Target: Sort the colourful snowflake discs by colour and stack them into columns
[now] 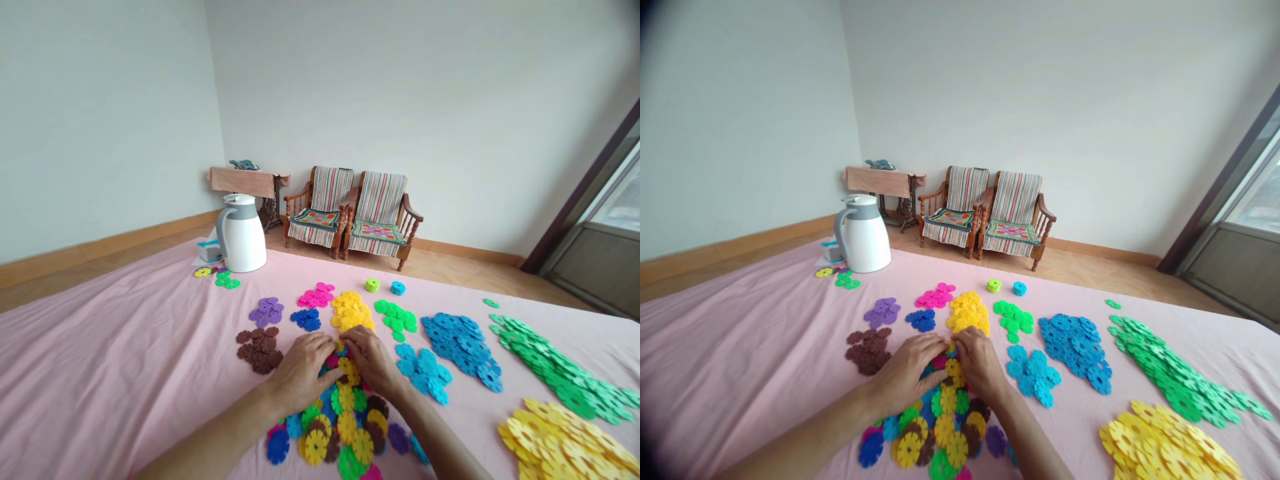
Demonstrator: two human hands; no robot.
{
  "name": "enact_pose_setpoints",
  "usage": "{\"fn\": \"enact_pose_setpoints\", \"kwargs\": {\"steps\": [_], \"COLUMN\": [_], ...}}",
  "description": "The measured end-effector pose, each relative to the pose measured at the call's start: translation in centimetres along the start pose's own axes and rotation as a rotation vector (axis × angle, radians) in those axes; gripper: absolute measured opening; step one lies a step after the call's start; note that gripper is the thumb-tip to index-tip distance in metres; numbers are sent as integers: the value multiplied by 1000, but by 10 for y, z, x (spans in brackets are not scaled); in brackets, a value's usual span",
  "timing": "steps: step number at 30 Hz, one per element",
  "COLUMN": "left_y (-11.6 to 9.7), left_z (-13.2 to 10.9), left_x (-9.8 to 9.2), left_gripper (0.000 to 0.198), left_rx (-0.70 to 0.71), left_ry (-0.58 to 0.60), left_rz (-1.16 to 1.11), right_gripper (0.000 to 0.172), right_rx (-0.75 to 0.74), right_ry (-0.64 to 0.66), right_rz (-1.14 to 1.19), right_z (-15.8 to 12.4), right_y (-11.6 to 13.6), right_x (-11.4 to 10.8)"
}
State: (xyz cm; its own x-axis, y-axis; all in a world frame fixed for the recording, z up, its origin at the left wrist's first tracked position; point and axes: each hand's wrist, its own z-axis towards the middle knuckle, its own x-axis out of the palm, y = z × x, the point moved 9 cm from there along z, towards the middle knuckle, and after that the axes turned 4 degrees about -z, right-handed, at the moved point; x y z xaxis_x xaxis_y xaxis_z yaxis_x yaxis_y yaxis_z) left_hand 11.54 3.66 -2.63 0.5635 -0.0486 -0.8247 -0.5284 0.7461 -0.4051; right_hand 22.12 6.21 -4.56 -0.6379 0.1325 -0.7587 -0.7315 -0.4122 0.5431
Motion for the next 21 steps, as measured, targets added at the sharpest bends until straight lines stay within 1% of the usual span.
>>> {"fn": "enact_pose_setpoints", "kwargs": {"steps": [8,16,19,21], "left_y": [2,2,1,4], "left_z": [-4,-5,-5,-4], "left_x": [5,6,3,2], "left_gripper": [36,36,35,32], "left_rx": [1,-9,-20,-49], "left_ry": [26,41,34,8], "left_rz": [14,-4,-44,-90], "right_gripper": [29,29,29,25], "right_rx": [22,37,77,103], "right_ry": [-32,-51,-81,-90], "right_rz": [-173,-172,-159,-151], "right_z": [11,26,24,18], "right_y": [-16,-27,-27,-23], "right_x": [-1,-6,-8,-7]}}
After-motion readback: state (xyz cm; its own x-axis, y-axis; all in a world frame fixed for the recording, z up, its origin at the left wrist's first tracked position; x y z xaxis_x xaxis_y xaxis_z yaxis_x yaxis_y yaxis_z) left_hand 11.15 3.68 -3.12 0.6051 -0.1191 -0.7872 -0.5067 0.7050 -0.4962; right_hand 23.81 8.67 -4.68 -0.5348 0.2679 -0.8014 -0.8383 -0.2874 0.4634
